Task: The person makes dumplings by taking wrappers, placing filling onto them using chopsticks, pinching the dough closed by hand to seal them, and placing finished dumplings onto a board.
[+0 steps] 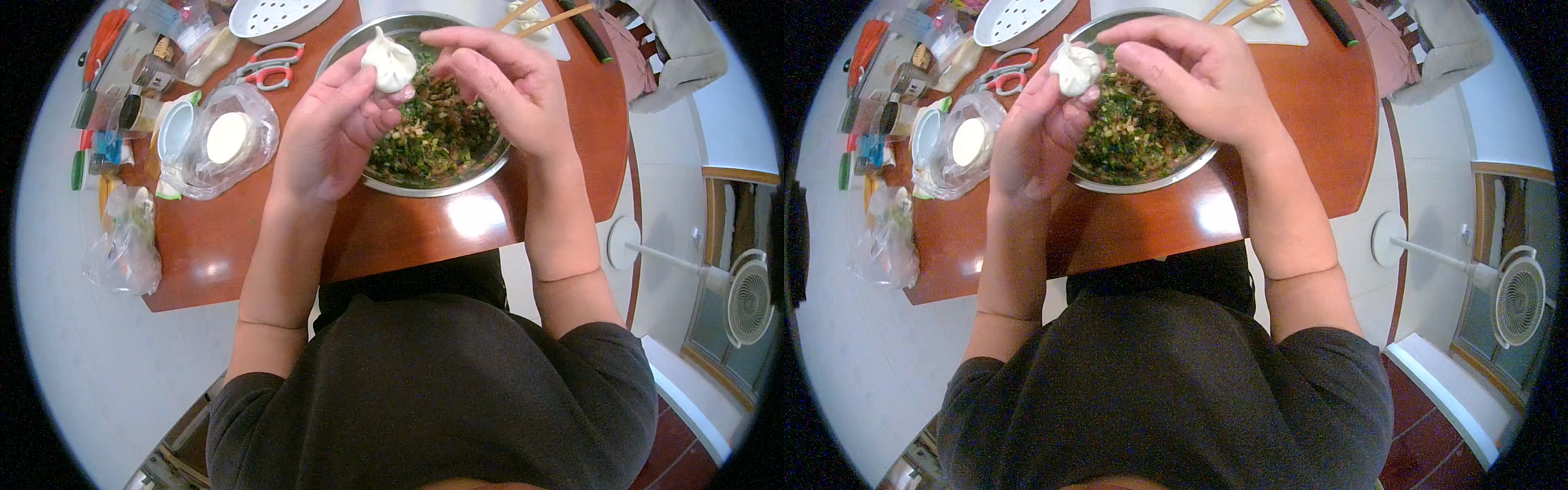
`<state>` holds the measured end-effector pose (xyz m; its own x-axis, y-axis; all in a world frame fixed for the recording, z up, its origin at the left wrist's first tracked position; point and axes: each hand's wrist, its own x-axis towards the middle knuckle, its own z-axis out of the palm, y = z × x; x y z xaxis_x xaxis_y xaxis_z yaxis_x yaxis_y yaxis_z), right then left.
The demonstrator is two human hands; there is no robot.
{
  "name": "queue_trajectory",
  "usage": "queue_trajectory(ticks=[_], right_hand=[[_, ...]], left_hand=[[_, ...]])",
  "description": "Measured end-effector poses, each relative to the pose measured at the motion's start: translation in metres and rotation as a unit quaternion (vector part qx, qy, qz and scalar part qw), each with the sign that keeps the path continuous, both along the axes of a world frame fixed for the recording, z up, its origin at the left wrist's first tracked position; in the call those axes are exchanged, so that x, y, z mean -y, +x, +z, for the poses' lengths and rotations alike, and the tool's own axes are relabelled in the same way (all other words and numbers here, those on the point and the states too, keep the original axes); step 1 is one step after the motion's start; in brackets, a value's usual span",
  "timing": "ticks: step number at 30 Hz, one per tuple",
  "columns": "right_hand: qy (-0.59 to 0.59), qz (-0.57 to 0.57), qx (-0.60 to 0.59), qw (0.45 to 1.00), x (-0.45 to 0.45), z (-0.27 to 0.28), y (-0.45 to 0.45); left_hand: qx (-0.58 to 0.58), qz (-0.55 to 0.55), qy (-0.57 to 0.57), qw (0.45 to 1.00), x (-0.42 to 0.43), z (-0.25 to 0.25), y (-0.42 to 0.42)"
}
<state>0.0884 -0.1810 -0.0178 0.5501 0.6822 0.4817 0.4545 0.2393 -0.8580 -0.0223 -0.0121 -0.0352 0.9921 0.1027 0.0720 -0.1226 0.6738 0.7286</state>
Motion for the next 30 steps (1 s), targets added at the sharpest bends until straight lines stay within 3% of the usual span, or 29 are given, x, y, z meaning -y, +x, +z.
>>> queue_trajectory(ticks=[6,12,15,19,28,30], right_hand=[[0.035,0.036,0.060,0.997,-0.003,-0.008,0.012],[-0.013,0.089,-0.014,0.996,-0.004,-0.009,0.003],[-0.025,0.094,0.031,0.995,-0.006,-0.006,0.003],[-0.027,0.097,0.113,0.988,-0.006,-0.002,0.003],[-0.051,0.106,0.047,0.992,0.001,0.002,0.005],[-0.050,0.057,0.035,0.996,0.011,0.007,0.012]], left_hand=[[-0.013,-0.136,-0.143,0.980,-0.007,-0.005,-0.003],[-0.046,-0.145,-0.178,0.972,-0.006,-0.005,-0.004],[-0.049,-0.125,-0.135,0.982,-0.003,-0.006,-0.004],[-0.089,-0.054,0.027,0.994,0.006,0.001,-0.007],[-0.107,0.019,0.160,0.981,0.018,0.011,-0.014],[-0.088,0.056,0.216,0.971,0.017,0.013,-0.013]])
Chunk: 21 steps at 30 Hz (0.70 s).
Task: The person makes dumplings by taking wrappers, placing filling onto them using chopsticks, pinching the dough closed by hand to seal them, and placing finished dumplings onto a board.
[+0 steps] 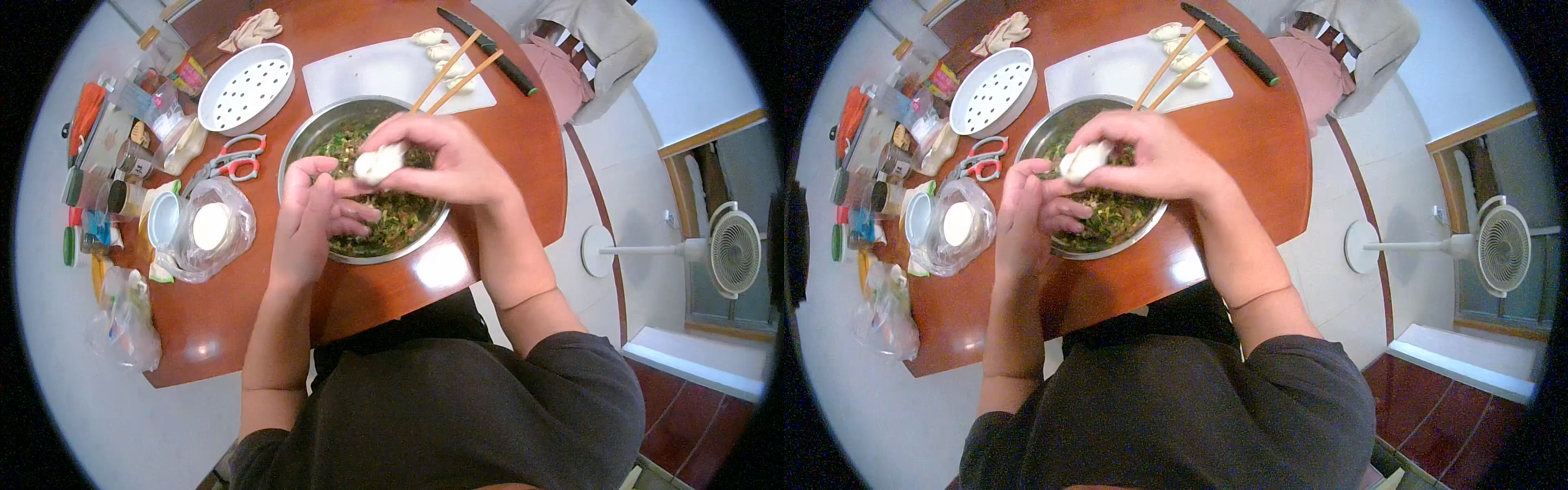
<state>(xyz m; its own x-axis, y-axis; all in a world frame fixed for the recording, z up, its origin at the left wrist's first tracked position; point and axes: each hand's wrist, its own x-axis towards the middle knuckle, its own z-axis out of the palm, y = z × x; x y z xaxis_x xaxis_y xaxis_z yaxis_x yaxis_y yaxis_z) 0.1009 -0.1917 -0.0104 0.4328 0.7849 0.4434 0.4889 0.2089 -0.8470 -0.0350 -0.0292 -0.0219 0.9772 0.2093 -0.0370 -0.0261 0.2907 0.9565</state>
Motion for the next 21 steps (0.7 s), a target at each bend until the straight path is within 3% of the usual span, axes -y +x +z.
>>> queue_trajectory(ticks=[5,11,17,20,21], right_hand=[[0.062,-0.160,-0.023,0.985,0.070,0.019,0.034],[0.008,-0.368,-0.062,0.928,0.125,-0.017,0.105],[-0.131,-0.404,0.052,0.904,0.073,-0.061,0.191],[-0.122,-0.347,0.058,0.928,0.028,-0.063,0.212],[-0.144,-0.333,0.128,0.923,0.015,-0.061,0.220]], left_hand=[[0.106,0.072,0.153,0.980,-0.004,-0.009,0.002],[0.141,0.077,0.199,0.967,0.000,-0.010,-0.002],[0.136,0.063,0.194,0.970,0.000,-0.011,-0.002],[0.113,0.065,0.153,0.980,0.001,-0.011,-0.002],[0.114,0.065,0.164,0.978,0.001,-0.012,0.000]])
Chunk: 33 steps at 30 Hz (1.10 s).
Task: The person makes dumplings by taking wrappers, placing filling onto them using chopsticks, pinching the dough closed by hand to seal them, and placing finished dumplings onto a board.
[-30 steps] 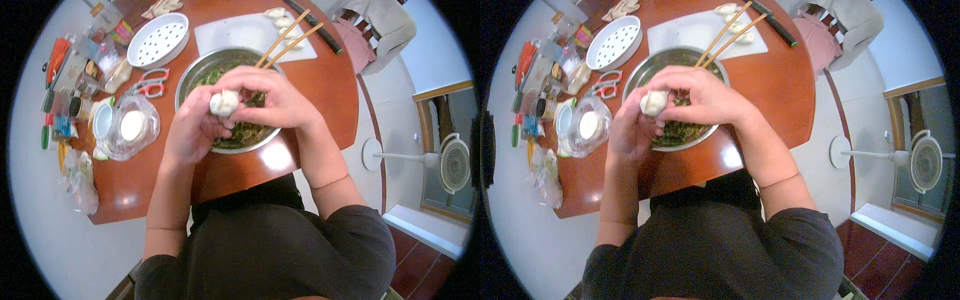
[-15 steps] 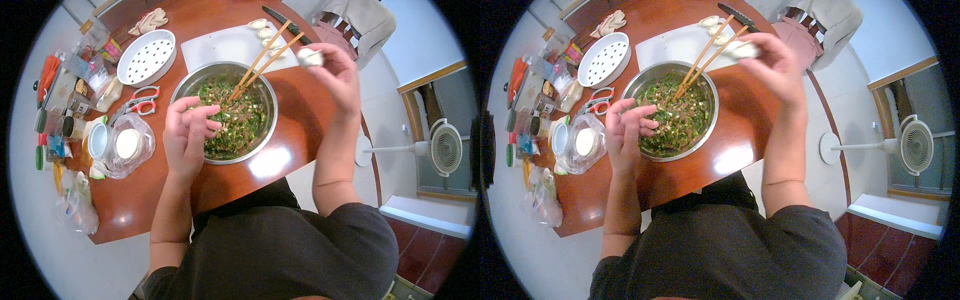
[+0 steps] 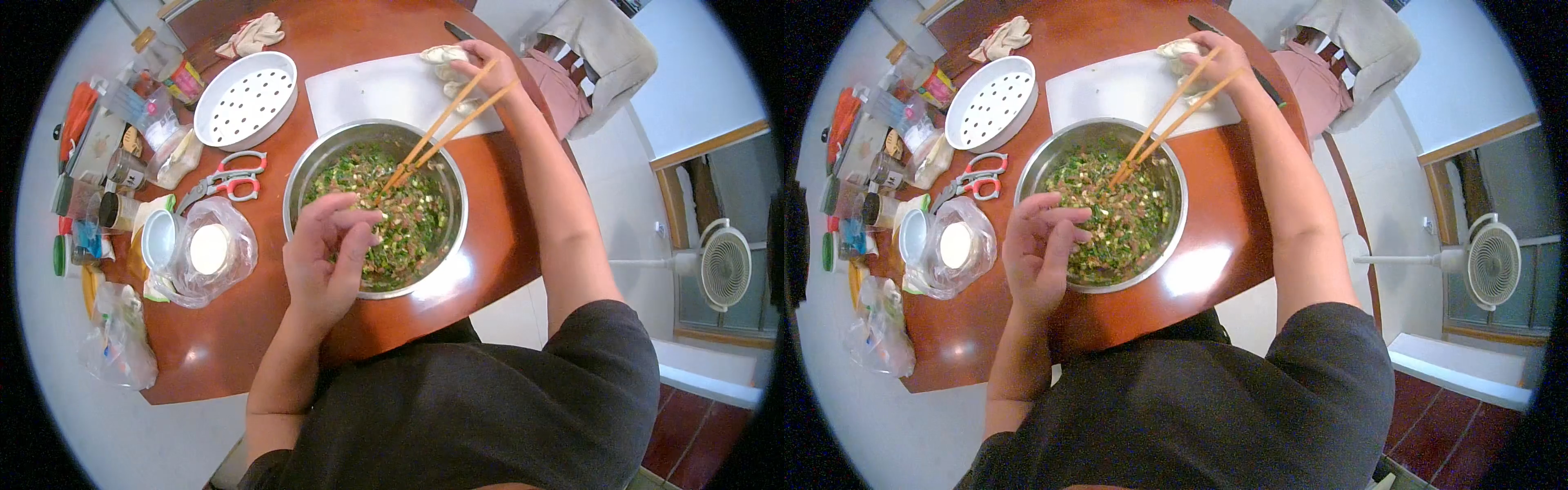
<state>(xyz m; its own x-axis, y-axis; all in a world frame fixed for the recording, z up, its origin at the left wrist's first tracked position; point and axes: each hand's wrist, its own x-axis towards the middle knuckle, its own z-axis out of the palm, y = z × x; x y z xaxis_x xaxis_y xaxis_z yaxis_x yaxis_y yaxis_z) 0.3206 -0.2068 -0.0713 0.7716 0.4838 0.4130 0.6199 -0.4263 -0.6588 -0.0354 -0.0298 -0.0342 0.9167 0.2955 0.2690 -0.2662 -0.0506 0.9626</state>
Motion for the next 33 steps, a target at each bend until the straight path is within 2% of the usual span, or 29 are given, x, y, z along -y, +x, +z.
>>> queue_trajectory(ticks=[2,6,7,16,19,25,28,31,33], right_hand=[[-0.092,0.036,0.112,0.989,-0.024,0.013,0.008],[-0.098,0.088,0.029,0.991,-0.059,0.005,0.028],[-0.143,0.087,0.070,0.983,-0.063,0.006,0.030],[-0.230,0.083,0.124,0.962,-0.081,0.006,0.031],[-0.235,0.090,0.154,0.955,-0.080,0.001,0.035],[-0.216,0.093,0.123,0.964,-0.079,0.001,0.034],[-0.265,0.078,0.215,0.937,-0.076,0.001,0.027],[-0.224,0.078,0.200,0.951,-0.069,0.008,0.021],[-0.199,0.072,0.103,0.972,-0.059,0.020,0.018]], left_hand=[[0.000,0.001,0.022,1.000,0.000,-0.004,0.001],[-0.036,0.009,-0.026,0.999,0.000,0.004,0.000],[-0.043,0.006,-0.017,0.999,-0.001,0.005,0.000],[-0.042,0.000,0.009,0.999,-0.005,-0.003,0.000],[-0.036,0.000,0.000,0.999,-0.004,-0.003,0.001],[-0.041,0.002,0.037,0.998,-0.006,-0.004,0.000],[-0.052,-0.012,0.031,0.998,-0.005,-0.003,-0.001],[-0.056,-0.015,0.014,0.998,-0.004,-0.002,0.000],[-0.058,-0.011,0.003,0.998,-0.002,0.000,0.001]])
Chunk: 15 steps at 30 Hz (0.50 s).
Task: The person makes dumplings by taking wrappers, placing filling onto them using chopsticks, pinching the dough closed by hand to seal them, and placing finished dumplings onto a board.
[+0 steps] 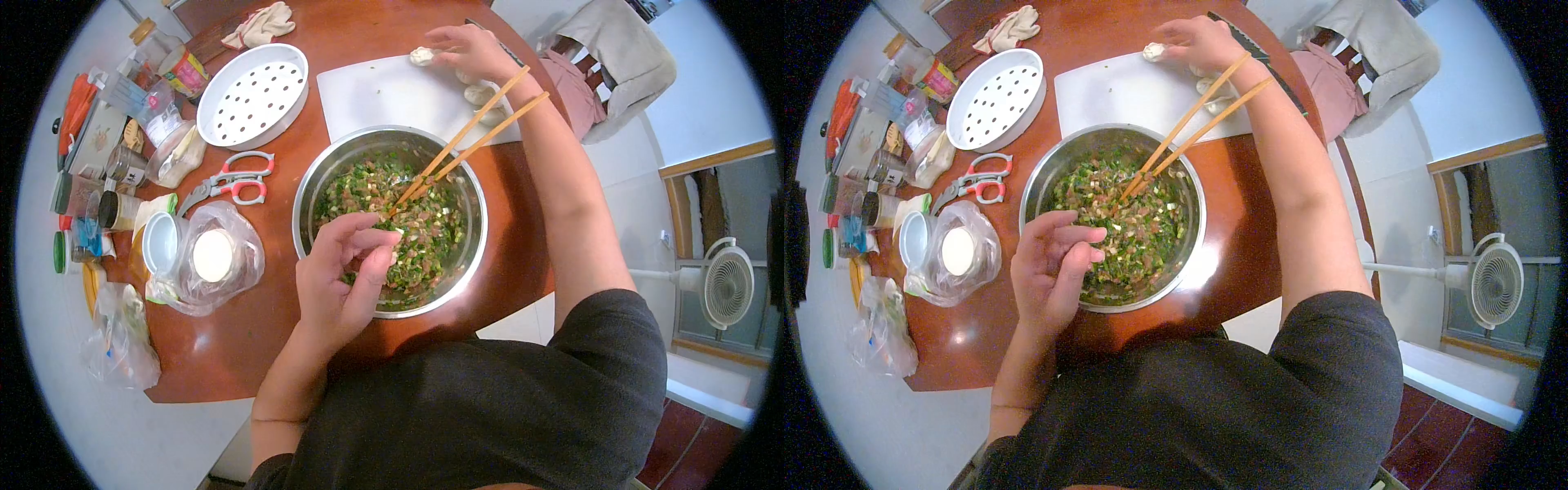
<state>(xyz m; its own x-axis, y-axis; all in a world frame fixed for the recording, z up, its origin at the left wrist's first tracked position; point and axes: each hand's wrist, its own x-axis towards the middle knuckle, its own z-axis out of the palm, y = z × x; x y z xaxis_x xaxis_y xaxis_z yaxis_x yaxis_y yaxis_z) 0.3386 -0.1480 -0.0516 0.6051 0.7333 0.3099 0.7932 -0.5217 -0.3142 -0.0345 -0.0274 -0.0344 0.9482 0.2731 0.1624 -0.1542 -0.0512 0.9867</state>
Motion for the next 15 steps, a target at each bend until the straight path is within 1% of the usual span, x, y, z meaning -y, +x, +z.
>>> queue_trajectory(ticks=[1,2,5,8,9,10,11,13,15], right_hand=[[0.012,-0.012,-0.047,0.999,0.007,0.005,-0.001],[0.011,-0.022,-0.031,0.999,0.017,0.007,0.001],[0.125,-0.083,-0.031,0.988,0.055,0.000,-0.007],[0.230,-0.182,-0.174,0.940,0.088,0.010,-0.045],[0.245,-0.155,-0.195,0.937,0.100,0.009,-0.053],[0.259,-0.128,-0.217,0.932,0.112,0.007,-0.062],[0.272,-0.101,-0.240,0.926,0.121,0.004,-0.072],[0.294,-0.075,-0.361,0.882,0.127,0.003,-0.100],[0.283,-0.027,-0.486,0.827,0.126,0.004,-0.126]], left_hand=[[-0.001,0.003,-0.008,1.000,0.002,0.001,0.000],[-0.002,0.005,-0.015,1.000,0.003,0.001,0.000],[-0.004,0.009,0.014,1.000,0.002,-0.004,0.000],[0.023,-0.004,0.022,0.999,-0.001,-0.001,-0.001],[0.034,-0.011,0.028,0.999,-0.004,-0.001,-0.001],[0.036,0.001,0.010,0.999,-0.005,0.001,-0.002],[0.045,0.030,0.031,0.998,-0.009,0.006,-0.002],[0.058,0.092,0.074,0.991,-0.025,0.017,-0.003],[0.055,0.166,0.061,0.983,-0.056,0.018,-0.007]])
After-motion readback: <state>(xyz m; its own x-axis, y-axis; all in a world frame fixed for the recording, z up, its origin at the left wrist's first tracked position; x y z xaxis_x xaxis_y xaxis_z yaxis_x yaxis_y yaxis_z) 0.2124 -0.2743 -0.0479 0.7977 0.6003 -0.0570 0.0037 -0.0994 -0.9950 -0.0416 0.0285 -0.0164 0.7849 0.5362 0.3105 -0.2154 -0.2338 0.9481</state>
